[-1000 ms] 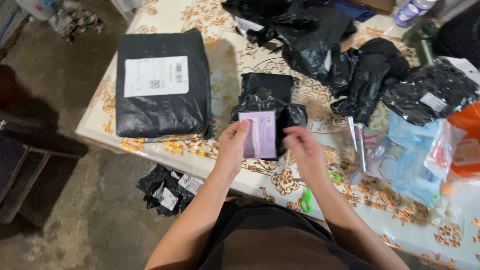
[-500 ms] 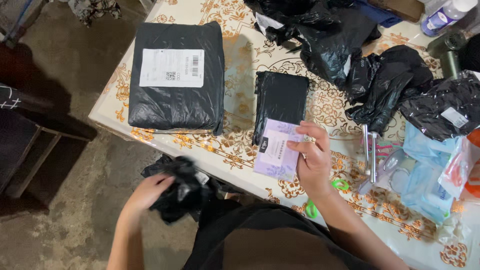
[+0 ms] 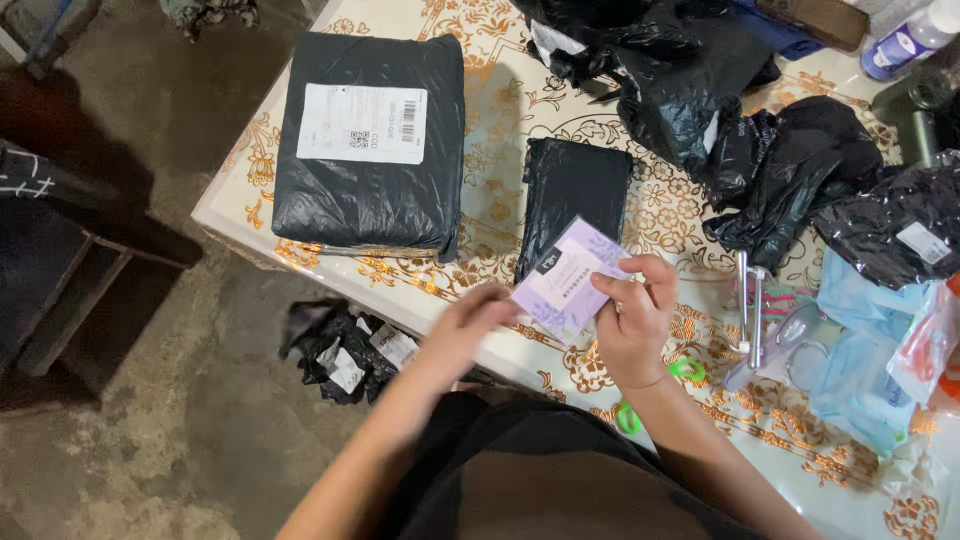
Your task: The person unpacks several black shipping bags on a table, using green scissors to cut open bubble wrap and plastic packaging. They remove a small bottle, a blue and white tool, a light blue package, a hairbrush, and a maroon fabric item, placing each on the table.
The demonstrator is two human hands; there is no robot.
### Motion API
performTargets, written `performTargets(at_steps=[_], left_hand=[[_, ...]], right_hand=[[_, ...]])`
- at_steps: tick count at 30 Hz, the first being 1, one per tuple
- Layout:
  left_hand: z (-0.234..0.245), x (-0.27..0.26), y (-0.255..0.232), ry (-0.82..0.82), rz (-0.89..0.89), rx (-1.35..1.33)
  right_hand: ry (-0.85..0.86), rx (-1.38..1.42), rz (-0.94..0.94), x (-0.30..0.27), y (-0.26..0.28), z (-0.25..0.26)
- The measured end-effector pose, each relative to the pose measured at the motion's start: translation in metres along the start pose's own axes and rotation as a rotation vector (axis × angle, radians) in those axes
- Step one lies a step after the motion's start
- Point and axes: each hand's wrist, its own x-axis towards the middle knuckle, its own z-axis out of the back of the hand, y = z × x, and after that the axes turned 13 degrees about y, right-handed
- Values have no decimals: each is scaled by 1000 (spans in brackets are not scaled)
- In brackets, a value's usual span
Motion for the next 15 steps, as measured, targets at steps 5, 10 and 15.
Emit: performTargets(at_steps=[5, 10, 15], left_hand=[[-59, 46, -18, 5, -35, -517], [-73, 83, 5, 66, -67, -29], [-101, 115, 15, 175, -36, 236]], right_hand=[[10, 15, -120, -12, -9, 14], [7, 804, -655, -38, -61, 26], [-255, 864, -893, -97, -154, 37]])
